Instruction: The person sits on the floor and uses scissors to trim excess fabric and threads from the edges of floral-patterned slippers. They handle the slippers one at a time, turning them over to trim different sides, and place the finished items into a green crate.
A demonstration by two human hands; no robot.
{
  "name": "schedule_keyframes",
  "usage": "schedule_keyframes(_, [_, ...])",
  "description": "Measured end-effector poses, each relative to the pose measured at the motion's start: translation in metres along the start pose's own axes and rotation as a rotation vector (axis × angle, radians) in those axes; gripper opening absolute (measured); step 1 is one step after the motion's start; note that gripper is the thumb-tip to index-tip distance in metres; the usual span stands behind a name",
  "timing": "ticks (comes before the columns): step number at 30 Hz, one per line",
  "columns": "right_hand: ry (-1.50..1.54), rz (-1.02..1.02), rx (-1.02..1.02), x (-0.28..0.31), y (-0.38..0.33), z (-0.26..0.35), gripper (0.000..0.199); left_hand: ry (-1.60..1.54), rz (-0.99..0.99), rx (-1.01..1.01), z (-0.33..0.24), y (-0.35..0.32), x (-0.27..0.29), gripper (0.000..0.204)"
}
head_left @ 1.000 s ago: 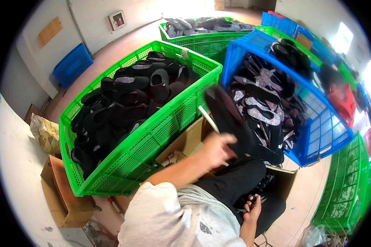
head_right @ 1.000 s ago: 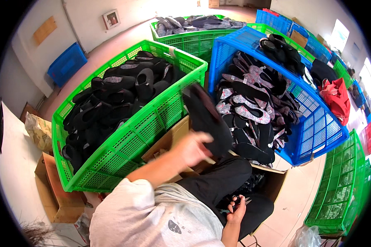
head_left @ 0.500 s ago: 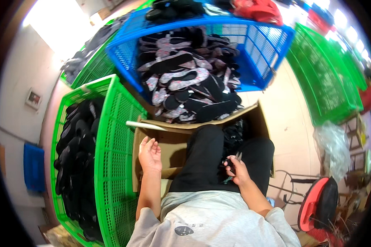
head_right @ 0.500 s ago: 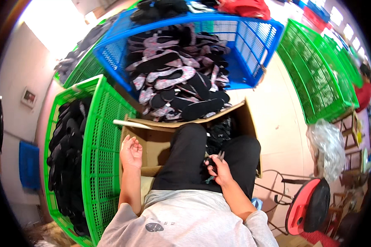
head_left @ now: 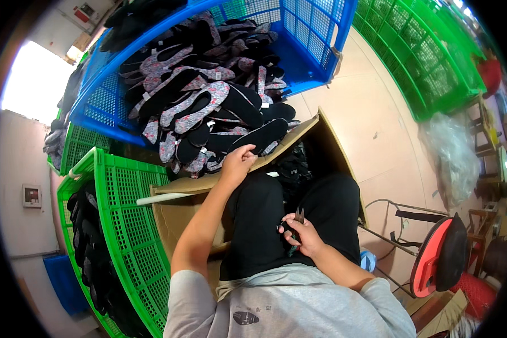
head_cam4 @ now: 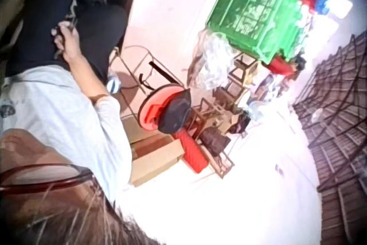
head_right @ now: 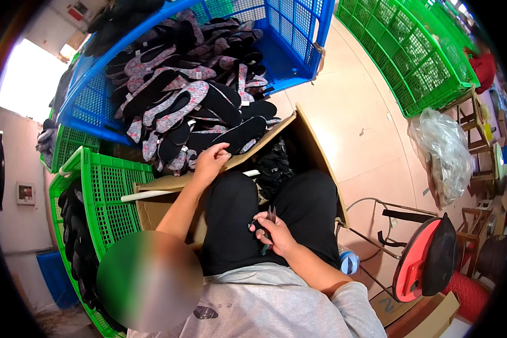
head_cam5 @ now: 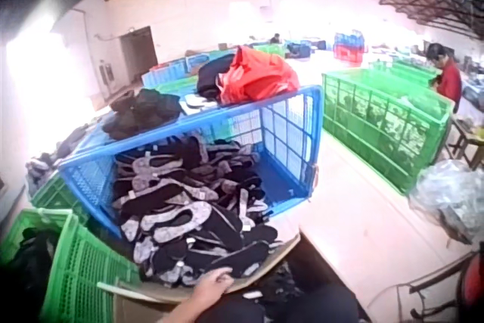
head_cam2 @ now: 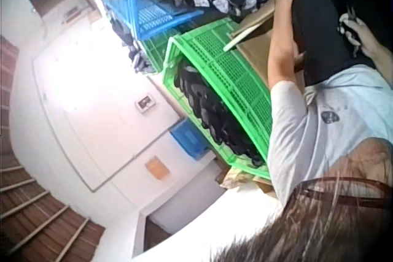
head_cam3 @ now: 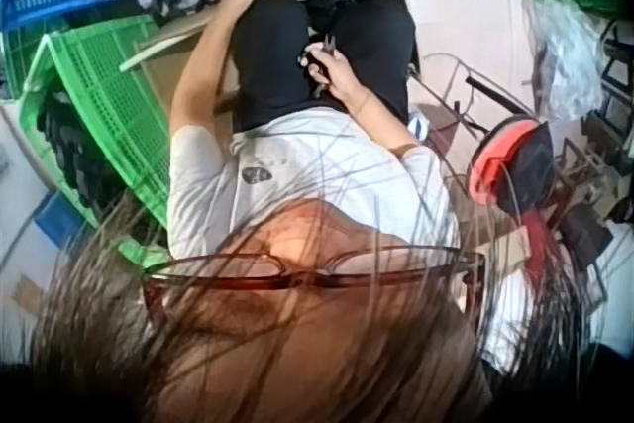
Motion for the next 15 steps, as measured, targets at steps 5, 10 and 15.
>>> schedule_keyframes(5, [0.034, 0.038, 0.089, 0.003, 0.002, 0.013, 0.016, 0.561, 0.093, -0.086, 0.019, 0.076, -0.036, 0.033])
schedule_keyframes(10, [0.052, 0.045, 0.077, 0.004, 0.006, 0.012, 0.015, 0.824, 0.104, -0.170, 0.033, 0.113, -0.063, 0.024])
schedule_keyframes(15, [0.068, 0.055, 0.068, 0.007, 0.010, 0.013, 0.016, 0.844, 0.080, -0.173, 0.040, 0.125, -0.074, 0.011])
Point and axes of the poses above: each hand's wrist, its own y-axis towards the middle knuckle, its own x-axis out of the back of the hand, z = x × y, the point moved 9 cm from there along y, towards the middle knuckle, and after that the axes turned 11 degrees about z, right-handed, at the moved point
